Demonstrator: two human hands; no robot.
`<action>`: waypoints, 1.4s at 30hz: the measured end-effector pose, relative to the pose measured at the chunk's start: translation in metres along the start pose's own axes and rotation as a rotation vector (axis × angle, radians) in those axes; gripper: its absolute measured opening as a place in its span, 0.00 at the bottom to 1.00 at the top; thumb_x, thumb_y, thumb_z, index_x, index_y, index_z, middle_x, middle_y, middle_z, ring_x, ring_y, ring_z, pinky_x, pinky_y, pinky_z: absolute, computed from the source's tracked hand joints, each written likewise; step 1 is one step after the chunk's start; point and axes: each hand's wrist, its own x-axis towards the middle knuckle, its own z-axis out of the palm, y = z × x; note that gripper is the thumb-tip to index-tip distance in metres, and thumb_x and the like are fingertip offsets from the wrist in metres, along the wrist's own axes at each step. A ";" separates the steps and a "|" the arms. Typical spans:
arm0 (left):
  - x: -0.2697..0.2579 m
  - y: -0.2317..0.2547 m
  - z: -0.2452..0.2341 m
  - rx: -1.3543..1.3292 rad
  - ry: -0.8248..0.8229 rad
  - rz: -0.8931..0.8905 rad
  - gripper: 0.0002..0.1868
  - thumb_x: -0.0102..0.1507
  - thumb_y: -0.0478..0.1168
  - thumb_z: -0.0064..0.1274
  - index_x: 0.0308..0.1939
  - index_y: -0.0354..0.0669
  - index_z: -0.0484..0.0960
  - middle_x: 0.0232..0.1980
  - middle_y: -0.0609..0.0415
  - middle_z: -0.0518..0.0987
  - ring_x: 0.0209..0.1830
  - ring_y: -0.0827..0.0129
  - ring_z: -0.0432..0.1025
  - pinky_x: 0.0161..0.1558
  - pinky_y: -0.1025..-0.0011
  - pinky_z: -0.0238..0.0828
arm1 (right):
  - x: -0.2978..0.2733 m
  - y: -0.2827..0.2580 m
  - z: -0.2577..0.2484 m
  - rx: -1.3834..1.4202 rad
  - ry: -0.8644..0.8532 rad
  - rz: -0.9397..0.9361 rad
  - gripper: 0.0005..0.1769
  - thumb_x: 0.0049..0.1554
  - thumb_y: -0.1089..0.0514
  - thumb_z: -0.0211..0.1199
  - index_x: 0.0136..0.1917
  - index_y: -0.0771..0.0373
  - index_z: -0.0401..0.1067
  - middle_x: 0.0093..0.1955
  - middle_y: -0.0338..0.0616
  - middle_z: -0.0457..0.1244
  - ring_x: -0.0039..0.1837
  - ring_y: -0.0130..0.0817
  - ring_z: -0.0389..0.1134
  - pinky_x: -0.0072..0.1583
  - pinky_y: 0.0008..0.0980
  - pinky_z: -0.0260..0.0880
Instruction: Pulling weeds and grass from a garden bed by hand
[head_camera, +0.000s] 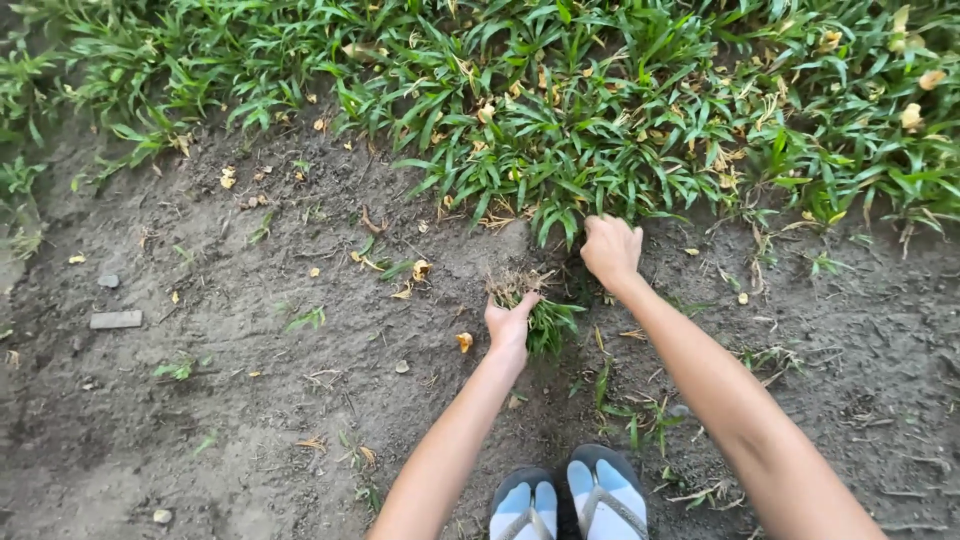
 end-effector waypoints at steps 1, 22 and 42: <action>0.003 0.001 -0.002 0.003 -0.003 0.002 0.32 0.46 0.33 0.72 0.54 0.37 0.78 0.48 0.45 0.81 0.50 0.64 0.74 0.49 0.61 0.74 | -0.015 -0.009 -0.007 0.002 0.002 0.004 0.11 0.62 0.53 0.53 0.44 0.49 0.77 0.41 0.39 0.70 0.51 0.45 0.72 0.55 0.50 0.64; -0.001 0.025 0.020 -0.139 0.015 -0.009 0.35 0.51 0.34 0.72 0.60 0.36 0.75 0.53 0.45 0.80 0.52 0.65 0.75 0.47 0.63 0.77 | 0.013 -0.011 -0.012 -0.184 0.237 -0.592 0.26 0.55 0.58 0.55 0.67 0.43 0.74 0.58 0.32 0.70 0.62 0.38 0.65 0.54 0.43 0.70; 0.025 0.001 -0.001 -0.087 0.021 -0.006 0.33 0.49 0.36 0.74 0.55 0.35 0.77 0.48 0.46 0.80 0.48 0.66 0.74 0.48 0.64 0.75 | 0.059 -0.014 0.044 -0.354 0.488 -0.432 0.08 0.57 0.58 0.54 0.42 0.55 0.75 0.36 0.44 0.63 0.43 0.46 0.66 0.47 0.45 0.57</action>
